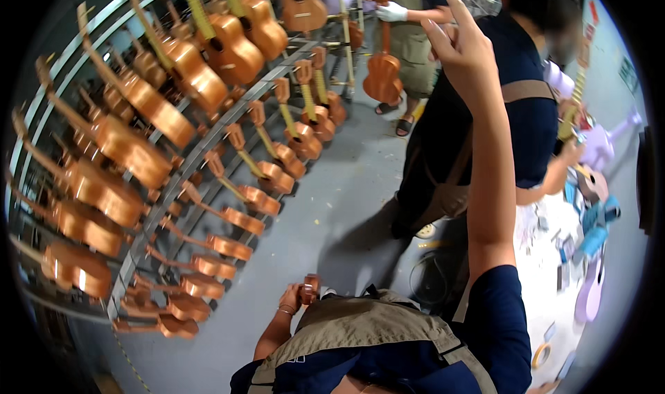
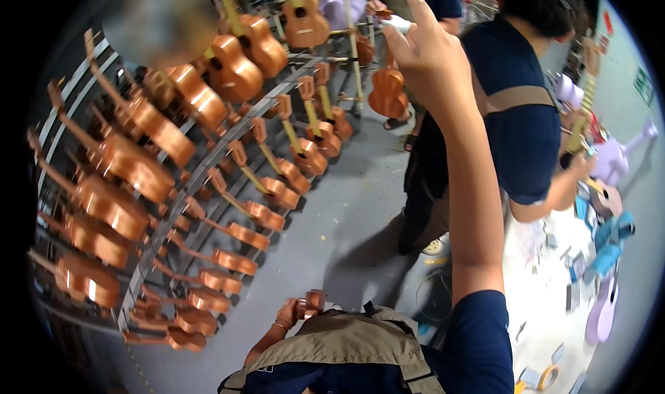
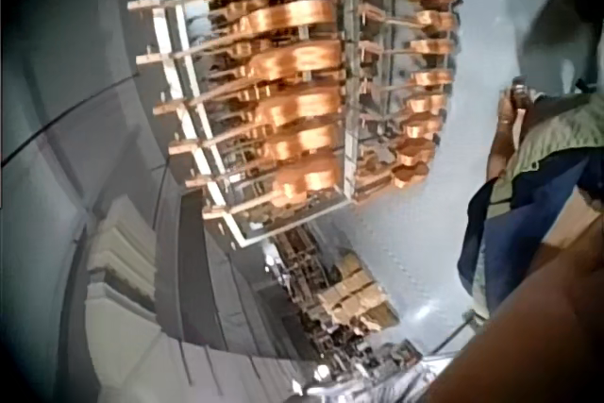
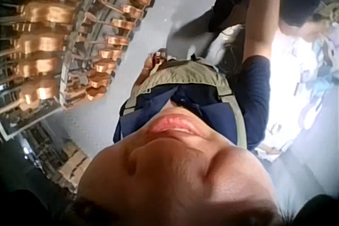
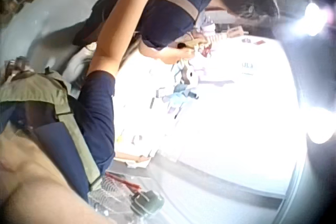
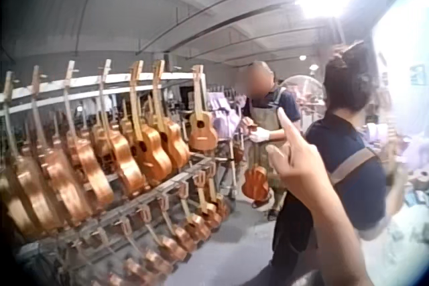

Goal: The person sands the body and neck of a wooden guitar using a sanding block. They repeatedly pick up guitars from a rack, sand various surfaces, and return them to the rack. The person also uses scissors to trim tape from the guitar neck.

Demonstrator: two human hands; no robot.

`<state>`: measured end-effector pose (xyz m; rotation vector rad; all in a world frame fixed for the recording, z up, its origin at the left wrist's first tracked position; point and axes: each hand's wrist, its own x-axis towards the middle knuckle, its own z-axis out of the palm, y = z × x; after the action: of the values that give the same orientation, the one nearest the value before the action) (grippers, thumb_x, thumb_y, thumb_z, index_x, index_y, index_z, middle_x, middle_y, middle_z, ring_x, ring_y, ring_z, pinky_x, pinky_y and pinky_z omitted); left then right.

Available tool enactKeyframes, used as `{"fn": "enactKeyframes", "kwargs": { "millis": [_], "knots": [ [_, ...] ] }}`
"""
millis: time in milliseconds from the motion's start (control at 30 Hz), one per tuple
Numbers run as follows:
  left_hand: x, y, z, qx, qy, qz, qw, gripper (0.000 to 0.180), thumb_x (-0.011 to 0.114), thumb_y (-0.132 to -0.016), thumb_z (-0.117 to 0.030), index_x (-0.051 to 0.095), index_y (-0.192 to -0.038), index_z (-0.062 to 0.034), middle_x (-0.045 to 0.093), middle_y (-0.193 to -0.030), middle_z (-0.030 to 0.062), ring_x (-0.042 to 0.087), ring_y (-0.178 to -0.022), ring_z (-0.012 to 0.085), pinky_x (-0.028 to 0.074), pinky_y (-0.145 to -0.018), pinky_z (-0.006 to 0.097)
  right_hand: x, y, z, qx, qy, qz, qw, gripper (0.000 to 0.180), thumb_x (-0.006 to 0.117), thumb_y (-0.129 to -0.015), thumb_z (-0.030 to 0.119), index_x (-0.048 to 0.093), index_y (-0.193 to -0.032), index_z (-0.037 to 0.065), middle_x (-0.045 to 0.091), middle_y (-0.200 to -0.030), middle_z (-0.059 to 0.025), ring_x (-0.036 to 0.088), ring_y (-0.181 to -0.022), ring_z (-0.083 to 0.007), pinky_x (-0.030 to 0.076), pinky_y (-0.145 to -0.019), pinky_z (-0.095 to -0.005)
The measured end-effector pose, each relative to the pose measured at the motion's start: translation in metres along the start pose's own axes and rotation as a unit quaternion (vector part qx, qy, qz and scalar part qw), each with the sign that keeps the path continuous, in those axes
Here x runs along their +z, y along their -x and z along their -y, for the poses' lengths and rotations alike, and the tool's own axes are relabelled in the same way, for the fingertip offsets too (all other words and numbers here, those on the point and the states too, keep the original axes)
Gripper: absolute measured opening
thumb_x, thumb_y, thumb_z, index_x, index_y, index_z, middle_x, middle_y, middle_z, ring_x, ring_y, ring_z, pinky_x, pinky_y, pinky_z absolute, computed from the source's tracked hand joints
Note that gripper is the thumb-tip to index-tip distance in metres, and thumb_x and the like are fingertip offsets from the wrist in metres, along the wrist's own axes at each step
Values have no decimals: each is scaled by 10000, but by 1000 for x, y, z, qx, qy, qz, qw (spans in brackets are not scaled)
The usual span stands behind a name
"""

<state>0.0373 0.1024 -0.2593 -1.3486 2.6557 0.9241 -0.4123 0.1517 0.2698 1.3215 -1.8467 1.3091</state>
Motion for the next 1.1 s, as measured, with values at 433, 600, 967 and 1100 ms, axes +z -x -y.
{"fn": "enactKeyframes", "kwargs": {
  "millis": [433,600,967,1100],
  "knots": [
    [15,97,40,-384,70,-158,907,454,582,-790,-189,403,-1192,-77,456,-1180,212,536,-989,419,476,-803,473,250,484,-112,28,-214,686,695,576,395,-890,545,515,-1133,36,586,-1043,-217,554,-982,-373,414,-858,-450],
    [41,129,55,-406,44,-106,907,466,623,-759,-159,405,-1160,-67,460,-1170,228,541,-984,432,481,-797,472,161,587,-122,160,-373,800,441,643,354,-898,567,456,-1237,31,490,-1238,-200,448,-1163,-339,344,-969,-392],
    [98,97,75,-330,-49,50,941,407,579,-813,-327,453,-1141,-122,510,-1138,180,574,-1019,357,498,-799,451,136,550,-85,249,-226,793,508,497,361,-938,448,495,-1209,52,492,-1224,-155,409,-1191,-273,317,-981,-349],
    [54,104,25,-326,1,29,945,367,566,-813,-279,441,-1119,-120,489,-1141,173,582,-996,350,504,-786,432,148,558,-85,223,-222,811,493,472,367,-940,431,507,-1170,44,510,-1161,-144,439,-1126,-262,344,-943,-351]
  ]
}}
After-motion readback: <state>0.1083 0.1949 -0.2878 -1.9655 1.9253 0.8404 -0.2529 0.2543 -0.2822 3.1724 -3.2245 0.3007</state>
